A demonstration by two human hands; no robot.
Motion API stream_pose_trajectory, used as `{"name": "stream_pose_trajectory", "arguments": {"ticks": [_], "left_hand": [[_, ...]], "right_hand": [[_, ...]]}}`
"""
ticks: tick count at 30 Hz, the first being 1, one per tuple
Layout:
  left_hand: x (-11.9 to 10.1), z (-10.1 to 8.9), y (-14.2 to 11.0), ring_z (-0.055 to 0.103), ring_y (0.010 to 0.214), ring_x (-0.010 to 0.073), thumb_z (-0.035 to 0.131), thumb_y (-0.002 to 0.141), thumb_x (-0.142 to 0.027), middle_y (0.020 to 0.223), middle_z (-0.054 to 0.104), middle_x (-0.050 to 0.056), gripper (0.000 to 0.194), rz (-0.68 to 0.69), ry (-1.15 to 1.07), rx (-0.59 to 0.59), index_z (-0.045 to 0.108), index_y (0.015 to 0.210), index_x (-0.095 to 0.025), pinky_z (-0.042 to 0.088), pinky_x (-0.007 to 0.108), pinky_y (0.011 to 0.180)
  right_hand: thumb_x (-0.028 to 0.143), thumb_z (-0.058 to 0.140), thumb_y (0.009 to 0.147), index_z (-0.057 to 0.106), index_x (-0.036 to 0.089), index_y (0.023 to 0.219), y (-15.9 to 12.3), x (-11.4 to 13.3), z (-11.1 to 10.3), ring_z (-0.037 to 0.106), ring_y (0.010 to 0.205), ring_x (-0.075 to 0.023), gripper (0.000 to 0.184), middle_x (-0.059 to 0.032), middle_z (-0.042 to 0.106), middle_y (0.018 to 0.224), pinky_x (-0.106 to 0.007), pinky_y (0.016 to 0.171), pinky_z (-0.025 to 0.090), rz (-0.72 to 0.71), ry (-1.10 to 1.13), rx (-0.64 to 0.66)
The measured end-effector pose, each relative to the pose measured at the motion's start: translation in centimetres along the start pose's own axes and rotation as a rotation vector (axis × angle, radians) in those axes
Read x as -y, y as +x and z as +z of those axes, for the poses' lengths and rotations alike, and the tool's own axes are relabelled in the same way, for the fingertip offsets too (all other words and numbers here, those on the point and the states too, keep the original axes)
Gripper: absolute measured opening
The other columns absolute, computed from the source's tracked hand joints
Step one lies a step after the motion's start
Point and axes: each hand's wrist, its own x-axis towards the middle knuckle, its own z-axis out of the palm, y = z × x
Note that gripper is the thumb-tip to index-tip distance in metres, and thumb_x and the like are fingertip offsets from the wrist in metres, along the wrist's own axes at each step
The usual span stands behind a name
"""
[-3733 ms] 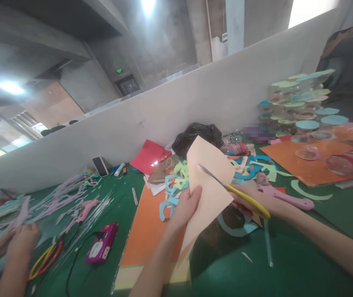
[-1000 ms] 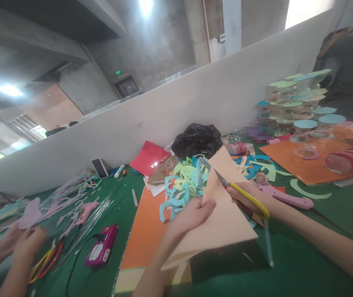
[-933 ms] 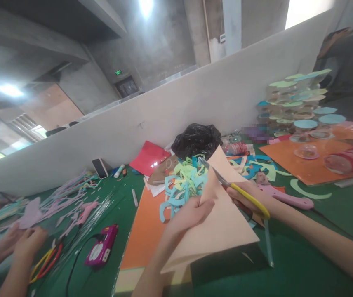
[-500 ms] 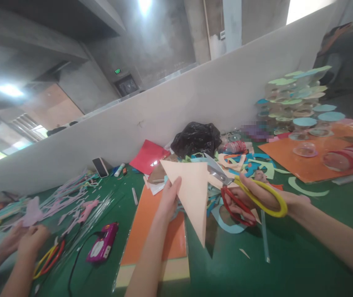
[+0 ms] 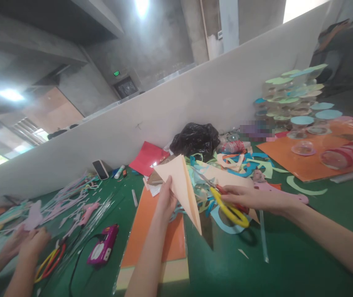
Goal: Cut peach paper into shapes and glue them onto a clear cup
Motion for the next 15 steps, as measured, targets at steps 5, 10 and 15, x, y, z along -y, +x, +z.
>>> {"name": "stream_pose_trajectory", "arguments": {"ticks": [5,10,15], "left_hand": [[0.1,0.4,-0.6,0.071,0.109,0.0206,0.065,0.090,-0.019,0.115,0.075,0.009,0.030,-0.044,-0.022,0.025,0.066,0.120,-0.016,0.057,0.029,0.095],[0.3,0.6,-1.1,0.073,0.099,0.0163,0.067,0.086,-0.016,0.112,0.076,0.007,0.023,-0.058,0.041,0.077,0.066,0.109,-0.017,0.059,0.022,0.079],[0.8,1.0,-1.6,0.071,0.102,0.0166,0.075,0.080,-0.021,0.116,0.074,0.006,0.032,-0.087,0.118,0.149,0.065,0.110,-0.020,0.058,0.023,0.081]], "right_hand": [[0.064,0.045,0.092,0.061,0.021,0.131,0.7,-0.1,1.6,0.065,0.104,-0.0293,0.060,-0.0109,0.066,0.124,-0.037,0.087,0.052,0.067,-0.162,0.004],[0.044,0.038,0.096,0.069,0.016,0.108,1.2,-0.4,3.3,0.064,0.106,-0.0326,0.044,-0.0155,0.069,0.114,-0.045,0.092,0.049,-0.049,-0.440,-0.191],[0.052,0.035,0.097,0.065,0.020,0.097,1.1,0.0,2.1,0.066,0.095,-0.0268,0.044,-0.0109,0.070,0.103,-0.039,0.083,0.053,-0.148,-0.235,-0.374]]}}
